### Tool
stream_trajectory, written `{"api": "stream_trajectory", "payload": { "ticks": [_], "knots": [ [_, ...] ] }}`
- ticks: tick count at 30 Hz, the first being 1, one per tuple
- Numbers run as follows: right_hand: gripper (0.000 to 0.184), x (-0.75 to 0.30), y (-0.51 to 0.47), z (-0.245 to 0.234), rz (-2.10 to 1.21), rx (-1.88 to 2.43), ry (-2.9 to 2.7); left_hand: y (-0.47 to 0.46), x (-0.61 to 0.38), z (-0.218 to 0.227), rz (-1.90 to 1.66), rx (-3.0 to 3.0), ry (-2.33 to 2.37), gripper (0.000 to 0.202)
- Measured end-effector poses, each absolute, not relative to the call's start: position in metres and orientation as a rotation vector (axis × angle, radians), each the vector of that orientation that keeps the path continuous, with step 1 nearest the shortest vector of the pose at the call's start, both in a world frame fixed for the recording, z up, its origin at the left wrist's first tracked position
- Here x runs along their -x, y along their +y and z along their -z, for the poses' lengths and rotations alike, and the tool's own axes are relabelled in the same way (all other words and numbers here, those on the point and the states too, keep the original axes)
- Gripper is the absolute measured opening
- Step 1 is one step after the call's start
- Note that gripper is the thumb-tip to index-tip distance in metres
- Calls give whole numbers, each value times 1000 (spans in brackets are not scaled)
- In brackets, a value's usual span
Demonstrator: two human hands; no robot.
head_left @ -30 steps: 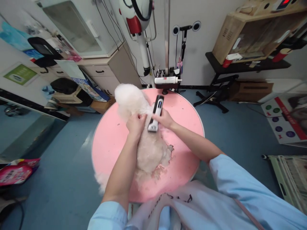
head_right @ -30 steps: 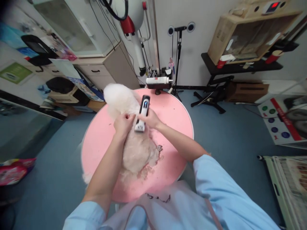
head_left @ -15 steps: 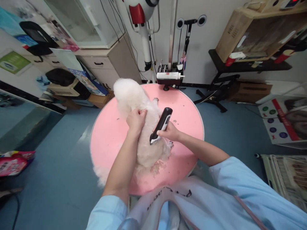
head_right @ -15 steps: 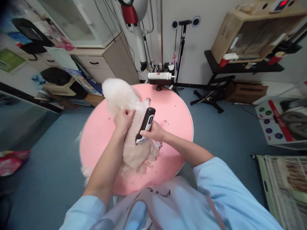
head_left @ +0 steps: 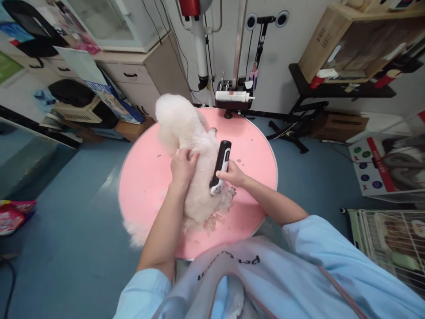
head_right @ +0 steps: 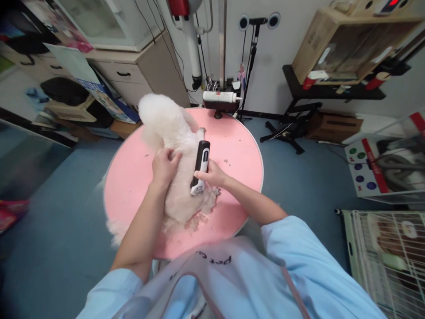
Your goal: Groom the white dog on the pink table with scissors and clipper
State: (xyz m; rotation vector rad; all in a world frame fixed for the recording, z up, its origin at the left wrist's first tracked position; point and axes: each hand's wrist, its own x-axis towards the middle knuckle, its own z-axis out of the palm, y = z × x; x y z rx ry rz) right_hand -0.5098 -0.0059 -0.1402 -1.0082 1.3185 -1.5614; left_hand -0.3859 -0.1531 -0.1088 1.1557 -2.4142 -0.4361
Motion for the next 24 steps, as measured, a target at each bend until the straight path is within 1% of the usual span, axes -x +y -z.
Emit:
{"api": "stream_trajectory", "payload": {
  "ticks": [3,8,11,18,24],
  "knots": [
    [48,509,5,141,1562,987,1339,-158,386,110,442,-1158,-2411,31],
    [40,525,-17,139,1801,716,1581,-157,387,108,423,-1167,-2409,31],
    [39,519,-17,137,1760,780,1547,-160,388,106,407,-1199,-2402,30],
    [28,480,39,139,1597,1007,1503,-160,395,105,383,-1218,-2383,29],
    [27,478,34,133,1896,780,1748,-157,394,106,409,-1188,-2373,29]
  ]
}}
